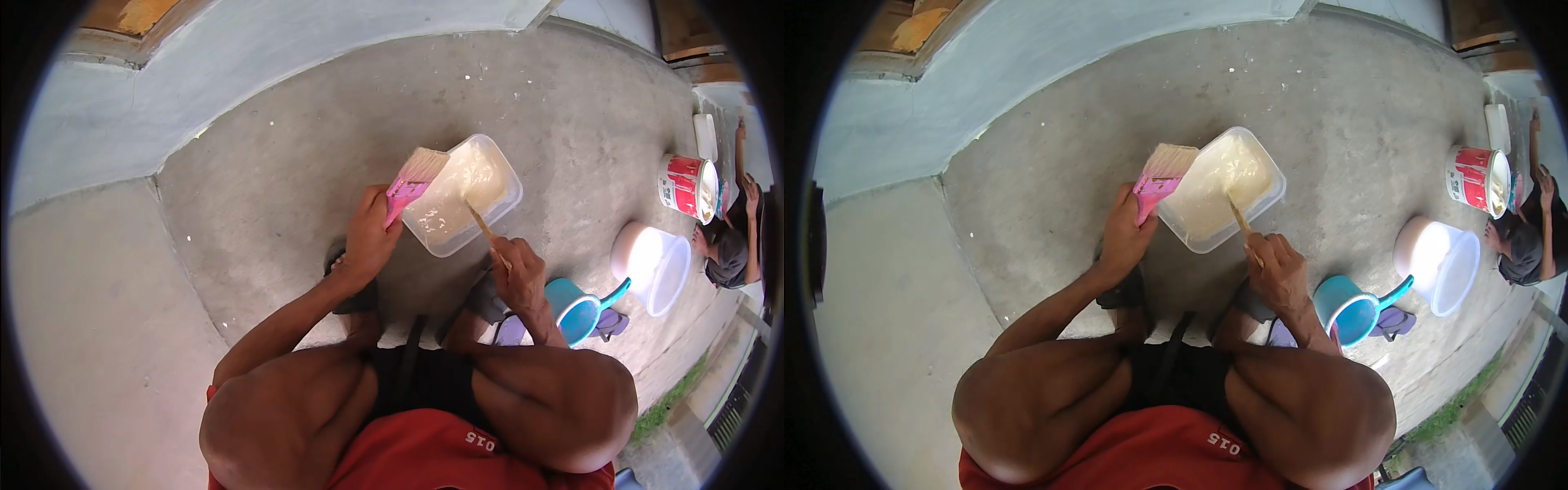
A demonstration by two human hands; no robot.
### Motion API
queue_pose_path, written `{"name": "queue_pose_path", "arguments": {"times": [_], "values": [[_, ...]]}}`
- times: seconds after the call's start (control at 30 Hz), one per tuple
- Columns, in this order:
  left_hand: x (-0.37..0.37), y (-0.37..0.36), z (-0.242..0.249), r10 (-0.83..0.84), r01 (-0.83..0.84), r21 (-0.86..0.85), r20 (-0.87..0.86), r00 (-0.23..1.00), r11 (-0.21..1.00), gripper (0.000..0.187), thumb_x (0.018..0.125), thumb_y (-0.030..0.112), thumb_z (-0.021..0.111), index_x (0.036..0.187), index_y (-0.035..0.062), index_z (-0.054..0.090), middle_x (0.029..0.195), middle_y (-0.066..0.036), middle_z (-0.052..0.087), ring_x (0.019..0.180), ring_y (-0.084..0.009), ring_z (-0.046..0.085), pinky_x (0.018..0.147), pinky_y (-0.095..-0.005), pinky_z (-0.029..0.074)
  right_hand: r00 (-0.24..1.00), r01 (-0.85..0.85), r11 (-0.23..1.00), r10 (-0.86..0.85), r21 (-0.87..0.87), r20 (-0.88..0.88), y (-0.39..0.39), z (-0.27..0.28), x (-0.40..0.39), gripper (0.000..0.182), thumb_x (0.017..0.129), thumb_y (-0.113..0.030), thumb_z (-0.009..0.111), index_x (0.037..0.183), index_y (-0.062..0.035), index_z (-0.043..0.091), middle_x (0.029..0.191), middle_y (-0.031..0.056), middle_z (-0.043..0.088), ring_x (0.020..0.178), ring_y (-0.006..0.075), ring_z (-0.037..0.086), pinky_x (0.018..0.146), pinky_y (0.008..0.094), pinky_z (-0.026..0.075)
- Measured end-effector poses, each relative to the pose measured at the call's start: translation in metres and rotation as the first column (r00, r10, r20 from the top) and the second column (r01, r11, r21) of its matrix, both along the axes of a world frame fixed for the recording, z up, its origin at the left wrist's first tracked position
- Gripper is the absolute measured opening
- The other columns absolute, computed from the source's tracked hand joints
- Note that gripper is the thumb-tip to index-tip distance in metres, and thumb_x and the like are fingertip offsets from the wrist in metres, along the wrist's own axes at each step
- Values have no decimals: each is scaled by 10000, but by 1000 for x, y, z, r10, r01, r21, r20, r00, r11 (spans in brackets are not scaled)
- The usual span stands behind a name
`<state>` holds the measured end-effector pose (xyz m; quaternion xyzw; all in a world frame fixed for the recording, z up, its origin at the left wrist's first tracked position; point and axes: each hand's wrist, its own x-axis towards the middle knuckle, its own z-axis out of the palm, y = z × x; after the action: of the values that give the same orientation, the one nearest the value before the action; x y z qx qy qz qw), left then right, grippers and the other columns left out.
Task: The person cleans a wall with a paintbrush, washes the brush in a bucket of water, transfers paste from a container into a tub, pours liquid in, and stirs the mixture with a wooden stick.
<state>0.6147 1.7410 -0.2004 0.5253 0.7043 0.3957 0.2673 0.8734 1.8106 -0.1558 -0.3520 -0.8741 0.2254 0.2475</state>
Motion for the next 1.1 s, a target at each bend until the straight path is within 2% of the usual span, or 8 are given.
{"name": "queue_pose_path", "arguments": {"times": [0.17,0.27,0.5,0.6,0.67,0.8,0.97,1.1], "values": [[-2,1,-4,-11,11,1,5,1000,1000,310,863,-7,617,1168,-20,568,1095,-153,550,963,-339,592,836,-383,484,994,-72,995,66,-73,-81,7,-6,-23,210,841,2,705,1034,-20,623,787,105,600,656,273,618,542,385,505],[-3,-3,-3,-22,22,-6,-10,1000,1000,324,858,-10,618,1178,-21,567,1101,-152,552,971,-337,594,842,-382,484,997,76,996,-76,-54,6,14,-4,-8,227,842,1,705,1051,-22,618,784,103,598,653,275,615,543,386,504],[-3,-1,-3,-25,25,-4,18,1000,1000,325,866,-6,615,1187,-18,567,1127,-159,552,989,-342,593,856,-384,482,997,-53,996,49,-65,-60,12,-8,-20,224,856,-16,701,1063,-35,619,778,97,592,644,271,609,537,383,503],[-4,-2,-3,-28,27,-14,-16,999,1000,332,861,-11,609,1190,-18,566,1135,-159,551,992,-342,593,857,-386,482,997,81,997,-81,4,-7,19,-10,-6,220,853,-18,702,1056,-37,619,780,95,590,658,268,614,547,371,510],[-3,0,-4,-18,18,0,-15,1000,1000,331,860,-12,609,1189,-17,568,1136,-159,553,995,-344,593,859,-386,483,999,35,999,-35,-2,42,7,-6,4,224,851,-15,702,1058,-38,620,777,96,583,671,263,612,556,365,506],[-1,1,-3,-25,24,-23,-5,1000,999,313,809,-42,644,1115,-30,575,1176,-163,575,1041,-370,599,848,-411,507,995,-74,997,73,-22,-67,1,-8,-24,227,851,-10,698,1059,-36,613,777,100,583,657,266,605,552,373,500],[-3,-1,-1,-30,30,-5,-43,999,1000,322,807,-44,649,1119,-34,575,1179,-163,571,1037,-365,601,848,-408,508,998,60,998,-60,-7,-6,15,-6,-3,232,847,2,693,1063,-22,613,766,102,577,629,265,583,543,374,497],[0,1,-2,-14,14,1,-11,1000,1000,327,800,-44,654,1118,-30,578,1179,-156,575,1035,-359,604,848,-405,510,995,-91,995,89,-34,-52,-6,-8,-15,206,854,-1,690,1046,-29,620,759,93,562,637,258,587,538,372,498]]}}
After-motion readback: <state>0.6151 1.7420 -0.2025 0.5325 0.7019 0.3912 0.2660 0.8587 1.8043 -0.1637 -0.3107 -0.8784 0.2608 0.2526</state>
